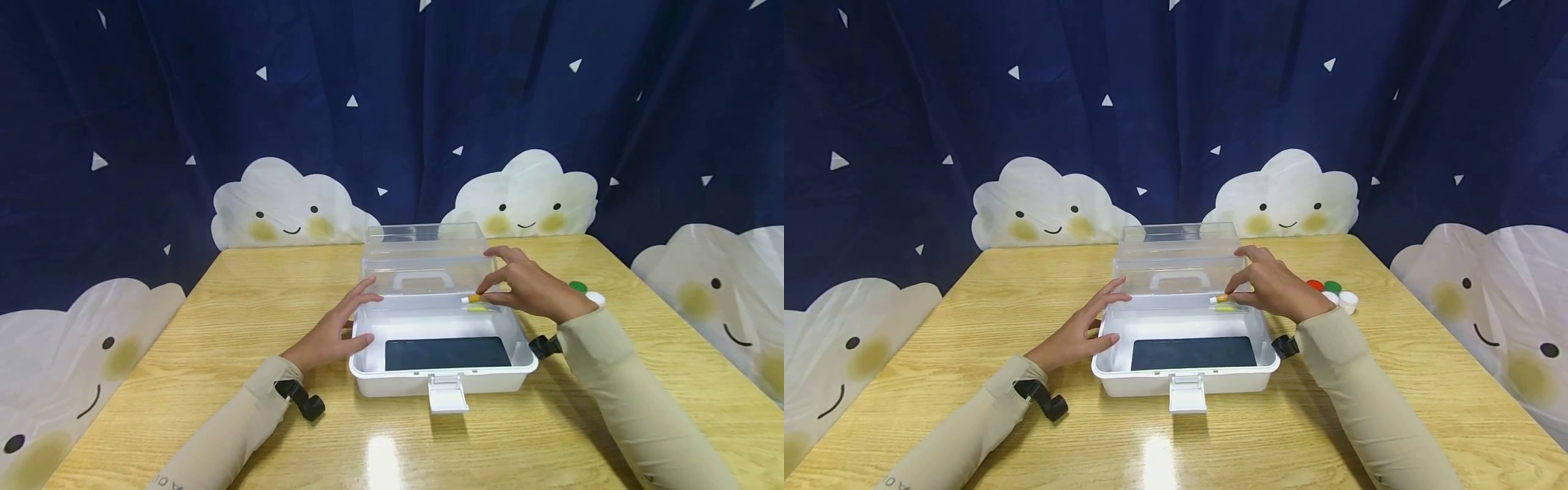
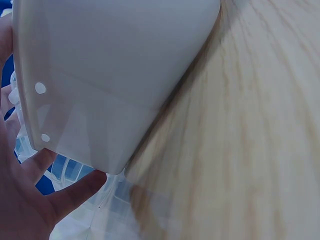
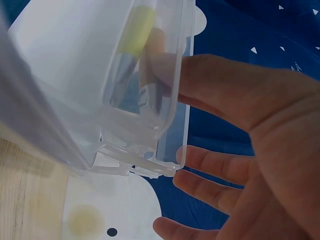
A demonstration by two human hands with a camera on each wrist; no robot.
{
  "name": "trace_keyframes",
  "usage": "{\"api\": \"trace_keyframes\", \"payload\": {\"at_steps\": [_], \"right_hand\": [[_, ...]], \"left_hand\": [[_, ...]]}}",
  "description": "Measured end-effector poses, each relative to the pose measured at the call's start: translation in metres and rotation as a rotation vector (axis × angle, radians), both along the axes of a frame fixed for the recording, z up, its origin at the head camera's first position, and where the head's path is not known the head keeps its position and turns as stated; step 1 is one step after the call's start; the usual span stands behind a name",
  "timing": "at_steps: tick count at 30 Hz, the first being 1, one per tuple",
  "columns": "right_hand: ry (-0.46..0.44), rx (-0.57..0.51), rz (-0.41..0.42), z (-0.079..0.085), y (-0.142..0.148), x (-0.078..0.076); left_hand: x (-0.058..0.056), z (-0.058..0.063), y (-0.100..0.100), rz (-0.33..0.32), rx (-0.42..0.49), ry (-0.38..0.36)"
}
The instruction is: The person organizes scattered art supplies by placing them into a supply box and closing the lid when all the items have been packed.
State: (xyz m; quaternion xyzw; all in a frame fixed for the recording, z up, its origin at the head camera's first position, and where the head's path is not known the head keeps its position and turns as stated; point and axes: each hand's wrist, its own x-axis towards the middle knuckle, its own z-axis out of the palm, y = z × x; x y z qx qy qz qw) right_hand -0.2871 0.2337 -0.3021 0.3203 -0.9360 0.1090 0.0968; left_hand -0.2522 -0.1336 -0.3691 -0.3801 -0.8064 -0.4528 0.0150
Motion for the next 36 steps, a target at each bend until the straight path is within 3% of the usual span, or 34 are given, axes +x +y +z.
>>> {"api": "trace_keyframes", "payload": {"at_steps": [19, 36], "right_hand": [[-0.016, 0.035, -0.033, 0.0009, -0.0018, 0.0015], [-0.009, 0.014, 0.002, 0.0004, 0.0004, 0.0006]], "left_hand": [[0.0011, 0.0003, -0.0002, 0.002, 0.006, -0.016], [0.0011, -0.0004, -0.0002, 0.0, 0.01, -0.02]]}}
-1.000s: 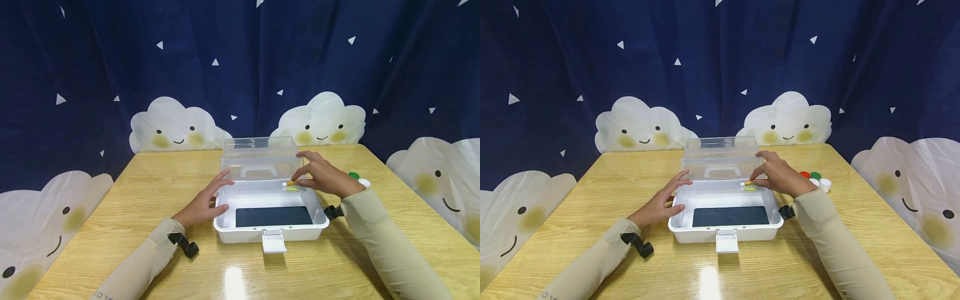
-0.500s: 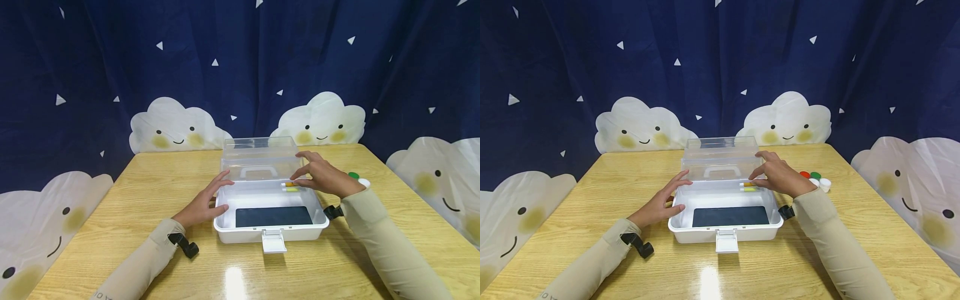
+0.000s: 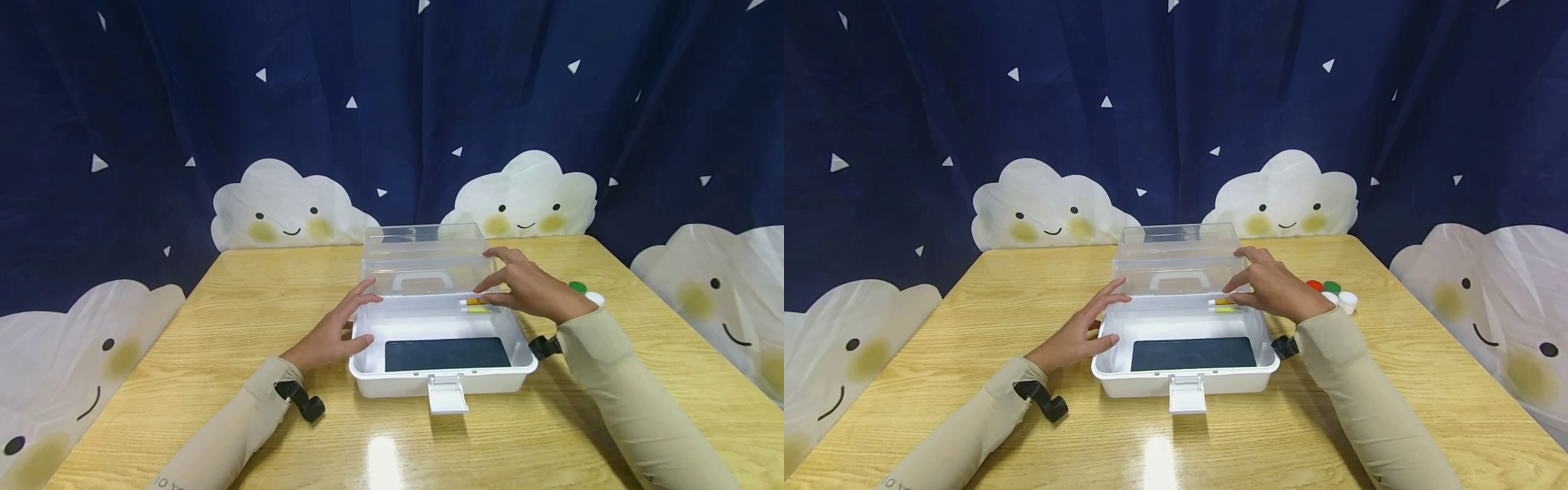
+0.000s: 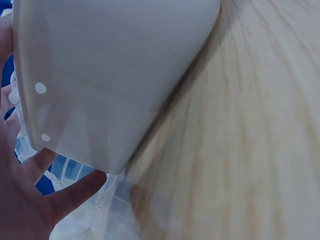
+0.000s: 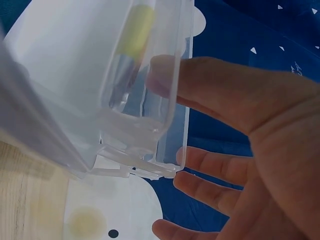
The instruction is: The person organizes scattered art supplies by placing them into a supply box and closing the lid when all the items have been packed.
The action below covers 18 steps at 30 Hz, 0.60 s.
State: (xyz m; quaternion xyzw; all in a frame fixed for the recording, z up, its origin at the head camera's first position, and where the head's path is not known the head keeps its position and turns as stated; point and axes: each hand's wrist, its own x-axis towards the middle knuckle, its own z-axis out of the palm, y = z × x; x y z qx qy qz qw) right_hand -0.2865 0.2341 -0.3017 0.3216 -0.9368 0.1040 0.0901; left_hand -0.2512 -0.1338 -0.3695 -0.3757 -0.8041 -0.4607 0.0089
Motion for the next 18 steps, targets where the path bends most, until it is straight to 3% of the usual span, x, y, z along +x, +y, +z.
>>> {"api": "trace_keyframes", "payload": {"at_steps": [10, 18], "right_hand": [[0.003, -0.034, 0.059, 0.002, 0.007, -0.001], [0.004, -0.029, 0.041, 0.005, 0.012, -0.002]], "left_hand": [[-0.001, 0.0, -0.001, -0.009, -0.006, 0.022], [-0.001, 0.0, 0.0, -0.003, -0.005, 0.012]]}}
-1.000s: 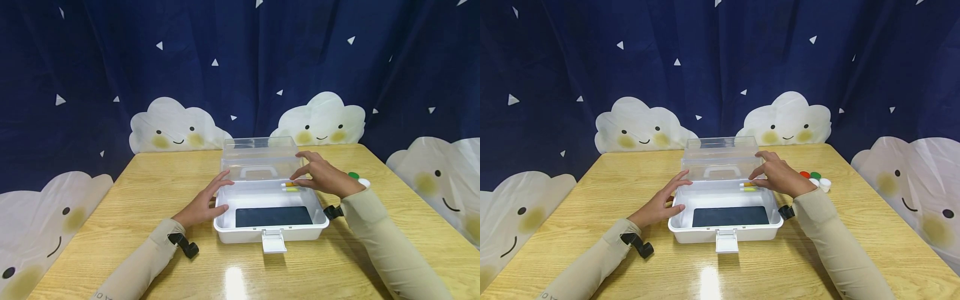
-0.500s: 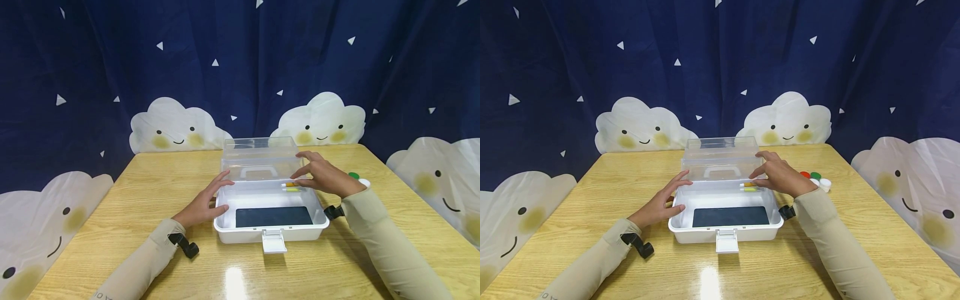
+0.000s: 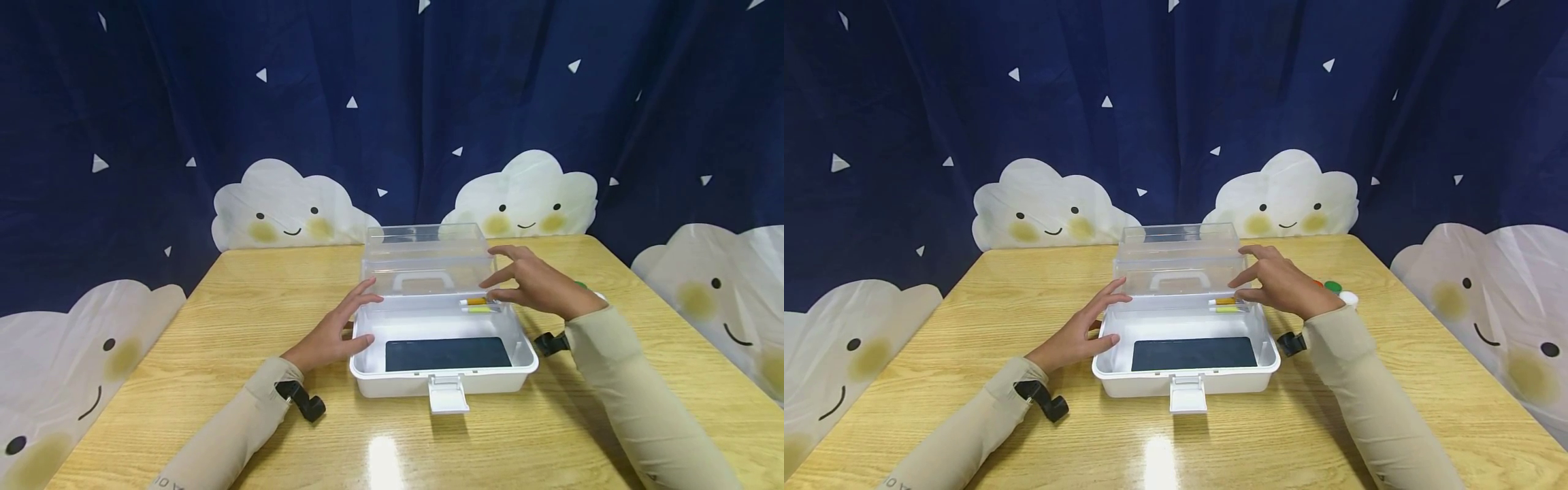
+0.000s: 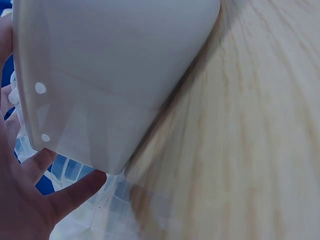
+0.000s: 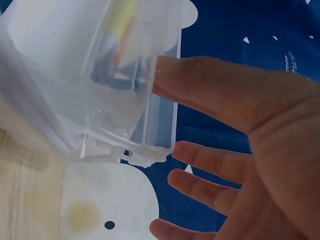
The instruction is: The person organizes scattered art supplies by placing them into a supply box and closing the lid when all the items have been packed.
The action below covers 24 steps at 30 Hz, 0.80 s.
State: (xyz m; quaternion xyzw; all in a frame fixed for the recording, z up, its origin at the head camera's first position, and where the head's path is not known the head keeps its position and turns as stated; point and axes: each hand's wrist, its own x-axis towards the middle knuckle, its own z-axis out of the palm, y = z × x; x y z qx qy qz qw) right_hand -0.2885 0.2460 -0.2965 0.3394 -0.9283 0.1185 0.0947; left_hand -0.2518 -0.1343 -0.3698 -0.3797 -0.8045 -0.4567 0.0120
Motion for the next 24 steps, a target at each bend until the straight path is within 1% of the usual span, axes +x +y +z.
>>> {"api": "trace_keyframes", "payload": {"at_steps": [9, 19, 24], "right_hand": [[-0.039, -0.039, -0.054, 0.006, 0.006, 0.002], [-0.037, -0.033, -0.094, 0.009, 0.014, 0.002], [-0.054, -0.031, -0.116, 0.012, 0.018, 0.003]], "left_hand": [[0.0, 0.0, 0.0, 0.006, -0.007, 0.003], [0.0, 0.0, 0.001, 0.003, -0.002, -0.007], [0.001, 0.001, 0.001, 0.006, -0.002, -0.007]]}}
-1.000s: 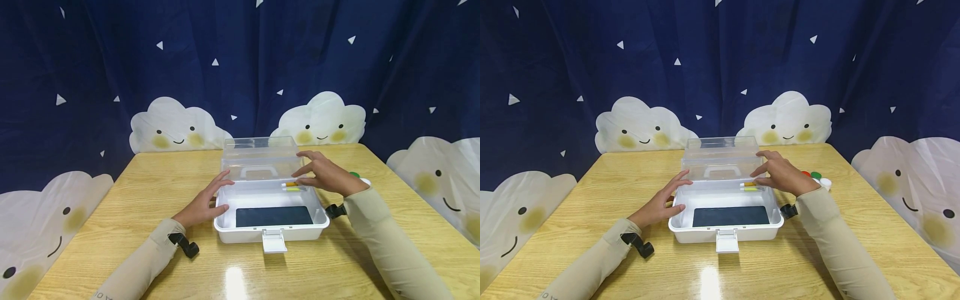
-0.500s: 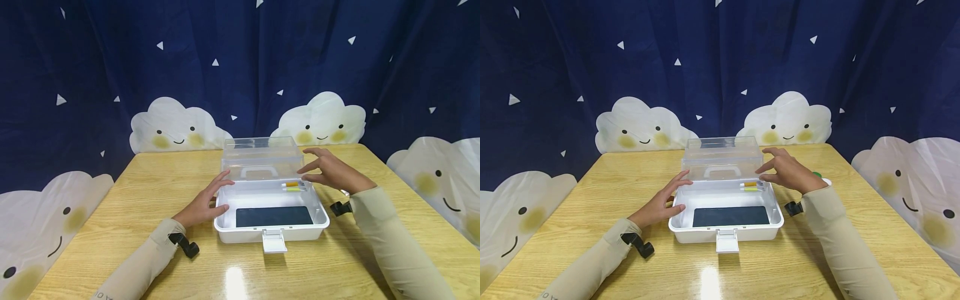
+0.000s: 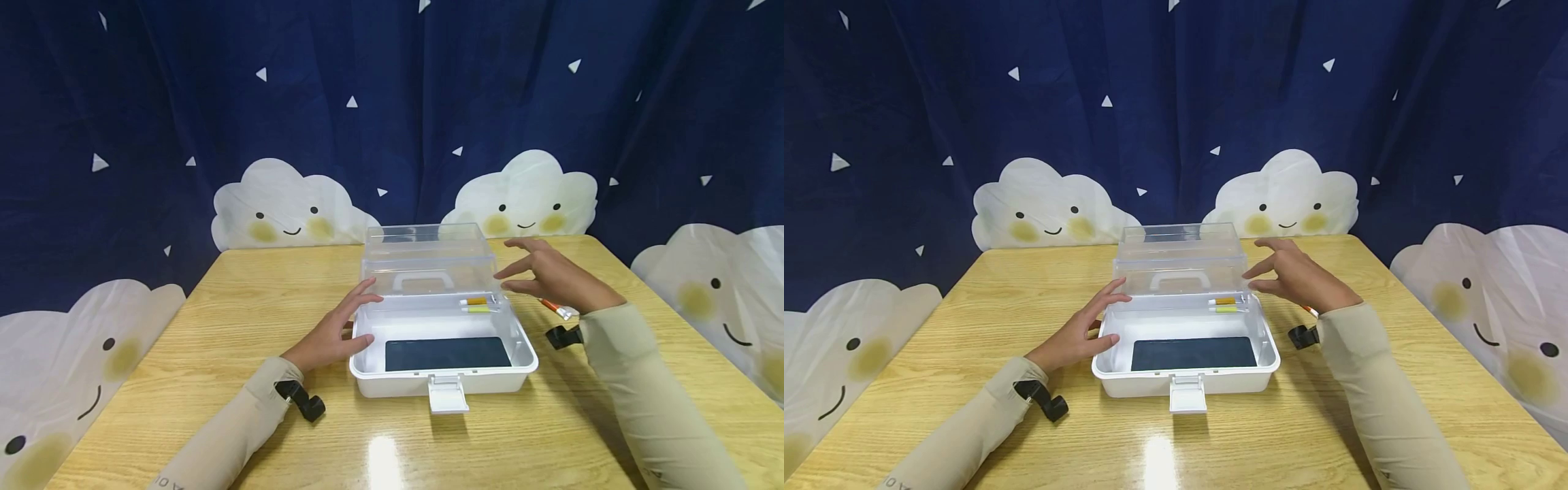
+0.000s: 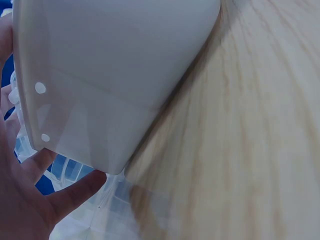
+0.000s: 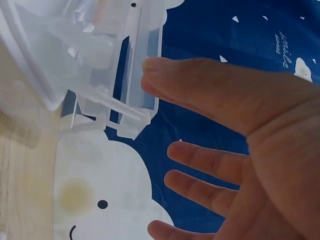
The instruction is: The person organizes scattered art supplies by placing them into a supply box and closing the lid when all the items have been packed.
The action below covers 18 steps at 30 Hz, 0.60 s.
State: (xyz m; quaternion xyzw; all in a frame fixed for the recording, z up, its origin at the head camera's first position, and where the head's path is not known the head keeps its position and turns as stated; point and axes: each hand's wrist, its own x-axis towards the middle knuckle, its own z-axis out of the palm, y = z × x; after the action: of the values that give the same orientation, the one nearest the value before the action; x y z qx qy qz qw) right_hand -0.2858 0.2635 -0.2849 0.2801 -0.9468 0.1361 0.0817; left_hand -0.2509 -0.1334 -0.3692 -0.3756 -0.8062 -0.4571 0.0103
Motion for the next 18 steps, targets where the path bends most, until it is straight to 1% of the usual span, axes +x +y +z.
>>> {"api": "trace_keyframes", "payload": {"at_steps": [9, 18], "right_hand": [[-0.023, 0.009, -0.021, 0.001, 0.007, -0.002], [-0.049, 0.008, -0.042, -0.003, 0.018, -0.01]], "left_hand": [[0.0, 0.0, 0.0, -0.004, 0.007, -0.002], [-0.001, -0.001, 0.0, -0.002, 0.005, 0.004]]}}
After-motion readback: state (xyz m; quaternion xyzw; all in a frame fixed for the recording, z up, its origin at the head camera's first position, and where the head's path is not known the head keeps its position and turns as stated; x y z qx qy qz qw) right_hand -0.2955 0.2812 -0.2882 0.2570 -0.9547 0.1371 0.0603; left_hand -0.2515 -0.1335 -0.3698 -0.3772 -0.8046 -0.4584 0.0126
